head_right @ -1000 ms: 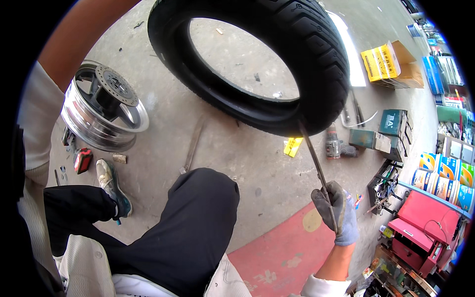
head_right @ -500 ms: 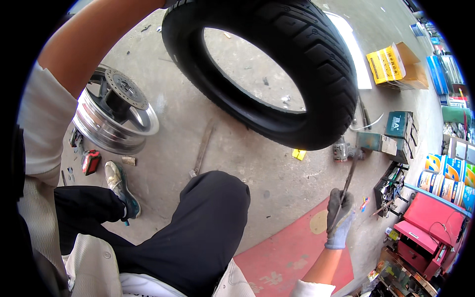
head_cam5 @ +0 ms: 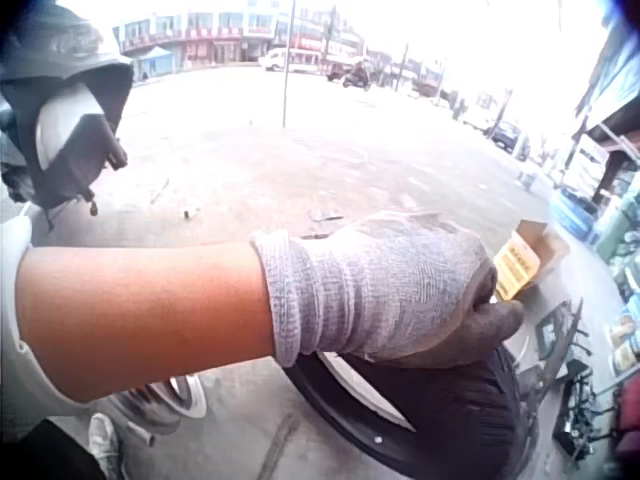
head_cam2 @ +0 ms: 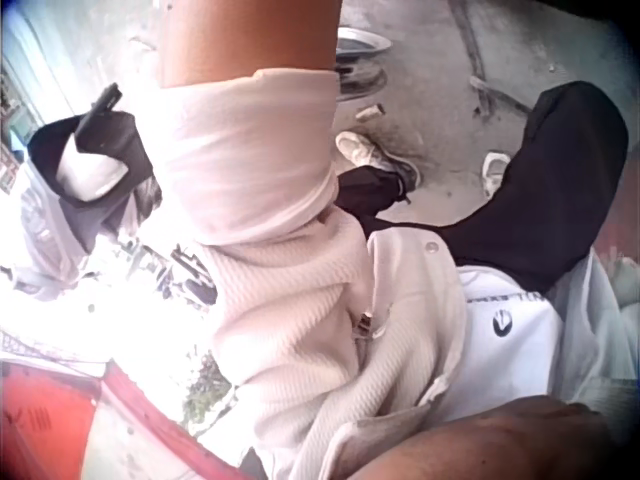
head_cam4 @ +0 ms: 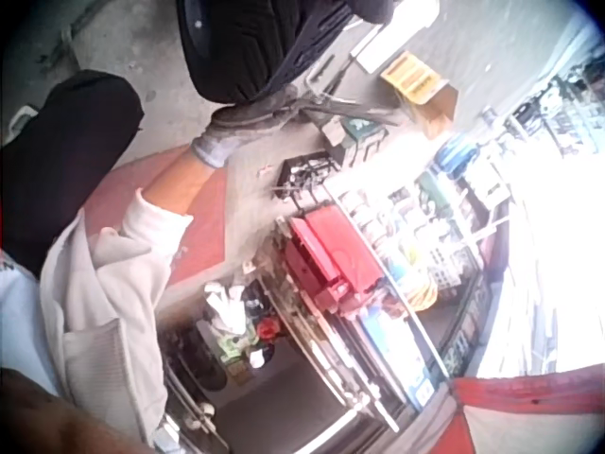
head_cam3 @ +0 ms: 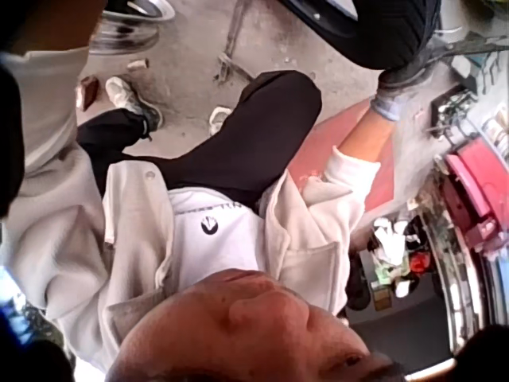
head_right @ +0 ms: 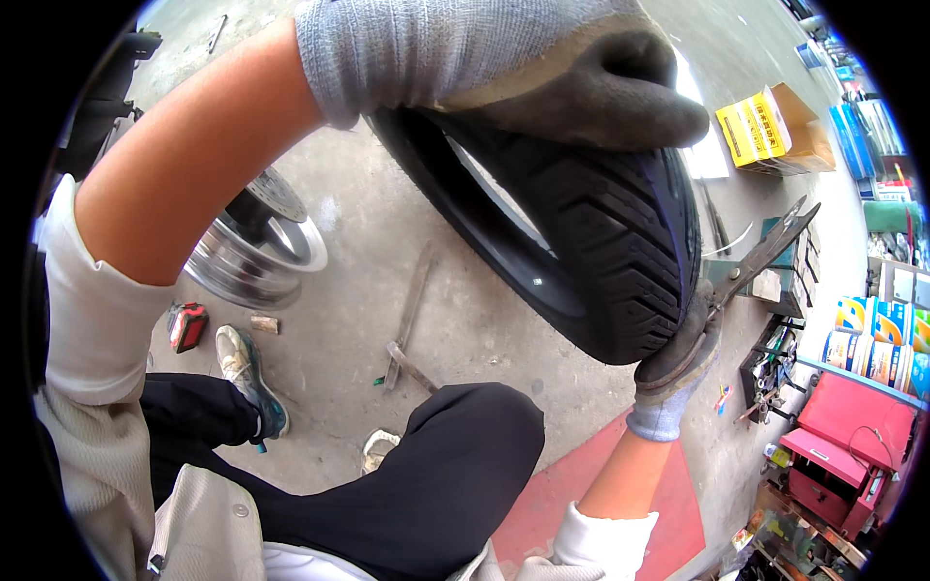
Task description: The person removes plastic wrapping from a new motorcycle tire, then uses a tire iron to lever the tire bead onto a metal rim. The person works while sitting on the floor in a workshop area.
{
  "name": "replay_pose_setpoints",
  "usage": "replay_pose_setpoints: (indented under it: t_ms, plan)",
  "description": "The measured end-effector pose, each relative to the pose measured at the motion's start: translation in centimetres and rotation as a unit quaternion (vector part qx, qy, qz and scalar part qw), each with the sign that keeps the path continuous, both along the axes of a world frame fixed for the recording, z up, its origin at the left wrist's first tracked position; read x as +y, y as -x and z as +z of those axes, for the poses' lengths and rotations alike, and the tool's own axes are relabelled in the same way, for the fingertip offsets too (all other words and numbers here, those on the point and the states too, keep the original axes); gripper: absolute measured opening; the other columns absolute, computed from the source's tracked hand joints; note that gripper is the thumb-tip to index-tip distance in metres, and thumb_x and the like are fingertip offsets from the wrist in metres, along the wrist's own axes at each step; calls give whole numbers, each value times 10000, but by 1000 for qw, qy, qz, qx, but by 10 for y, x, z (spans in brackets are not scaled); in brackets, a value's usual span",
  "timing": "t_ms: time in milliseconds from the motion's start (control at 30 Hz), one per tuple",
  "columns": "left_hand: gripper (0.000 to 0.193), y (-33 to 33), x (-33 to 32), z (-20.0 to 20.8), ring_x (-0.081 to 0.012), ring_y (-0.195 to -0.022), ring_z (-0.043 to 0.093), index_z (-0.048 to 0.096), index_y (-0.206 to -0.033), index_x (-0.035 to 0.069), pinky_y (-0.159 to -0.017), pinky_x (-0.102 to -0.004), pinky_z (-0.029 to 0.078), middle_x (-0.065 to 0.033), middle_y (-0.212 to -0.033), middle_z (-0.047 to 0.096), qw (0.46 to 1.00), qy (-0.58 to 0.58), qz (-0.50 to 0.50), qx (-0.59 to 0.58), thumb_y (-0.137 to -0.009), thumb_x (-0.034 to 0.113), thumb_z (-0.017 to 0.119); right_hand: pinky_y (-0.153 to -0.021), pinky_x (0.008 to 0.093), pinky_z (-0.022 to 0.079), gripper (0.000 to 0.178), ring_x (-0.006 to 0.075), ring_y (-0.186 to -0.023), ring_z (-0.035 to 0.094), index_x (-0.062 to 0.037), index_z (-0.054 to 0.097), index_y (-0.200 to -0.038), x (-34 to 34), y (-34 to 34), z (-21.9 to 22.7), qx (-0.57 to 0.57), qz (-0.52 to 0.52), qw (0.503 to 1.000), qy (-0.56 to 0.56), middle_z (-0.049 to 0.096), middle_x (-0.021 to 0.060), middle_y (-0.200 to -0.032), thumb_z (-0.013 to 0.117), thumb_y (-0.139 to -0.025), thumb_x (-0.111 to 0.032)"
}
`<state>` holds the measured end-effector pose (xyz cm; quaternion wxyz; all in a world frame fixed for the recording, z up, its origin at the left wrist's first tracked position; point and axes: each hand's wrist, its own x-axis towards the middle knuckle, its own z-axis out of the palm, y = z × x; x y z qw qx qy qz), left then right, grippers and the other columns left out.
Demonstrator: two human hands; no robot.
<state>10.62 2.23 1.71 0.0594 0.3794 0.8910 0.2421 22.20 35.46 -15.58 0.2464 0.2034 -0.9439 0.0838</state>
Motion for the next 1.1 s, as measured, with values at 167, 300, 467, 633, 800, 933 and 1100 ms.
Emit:
replay_pose_setpoints:
  t_ms: [167,300,467,633,800,933,1100]
  plan:
    - [404,-4,16,-15,-343,-941,710,702,-1136,52,-874,-428,553,-205,-1053,713,996,-67,-4,55,-981,397,560,-1036,454,470,529,391,-1160,637,37,449,-1476,21,-8,26,7,-15,999,-43,602,228,-1352,547,-998,-167]
    - [392,-11,16,-21,-321,-991,708,688,-1232,74,-902,-402,561,-187,-1138,711,986,-66,14,155,-975,357,600,-989,346,497,590,211,-1095,638,94,542,-1341,-64,-11,30,-113,-130,870,461,632,156,-1251,366,-1116,-422]
    - [164,-80,31,-117,-266,-711,672,701,-1012,55,-681,-360,547,-109,-826,679,878,-405,145,210,-897,172,691,-1022,399,438,360,250,-1096,563,68,478,-1330,-42,-9,52,10,-145,961,234,591,173,-1177,465,-1099,-209]
    - [252,-92,43,-274,-311,-870,683,741,-877,78,-868,-422,528,-99,-900,739,955,-173,235,-54,-967,297,653,-1055,477,419,481,316,-1178,521,-16,327,-1519,-46,10,21,60,-51,969,232,512,209,-1309,454,-1105,-225]
    - [450,-36,98,-297,-301,-1208,637,764,-1153,94,-1055,-447,407,-140,-1137,750,905,164,175,-352,-936,453,601,-1063,453,412,468,296,-1160,527,24,385,-1429,-68,3,30,44,-104,951,286,529,186,-1269,505,-1088,-272]
    - [389,-42,144,-381,-307,-1131,666,751,-1148,106,-1011,-442,421,-114,-1132,744,898,128,288,-308,-876,370,664,-1058,402,413,394,250,-1136,535,54,469,-1283,-99,-1,38,24,-124,925,357,565,154,-1200,531,-1066,-270]
    - [312,-49,179,-417,-284,-1012,675,735,-1043,97,-948,-390,463,-102,-1019,735,889,78,335,-303,-879,356,679,-1072,423,423,372,259,-1129,540,55,443,-1325,-101,-10,34,38,-103,904,414,551,178,-1209,496,-1065,-207]
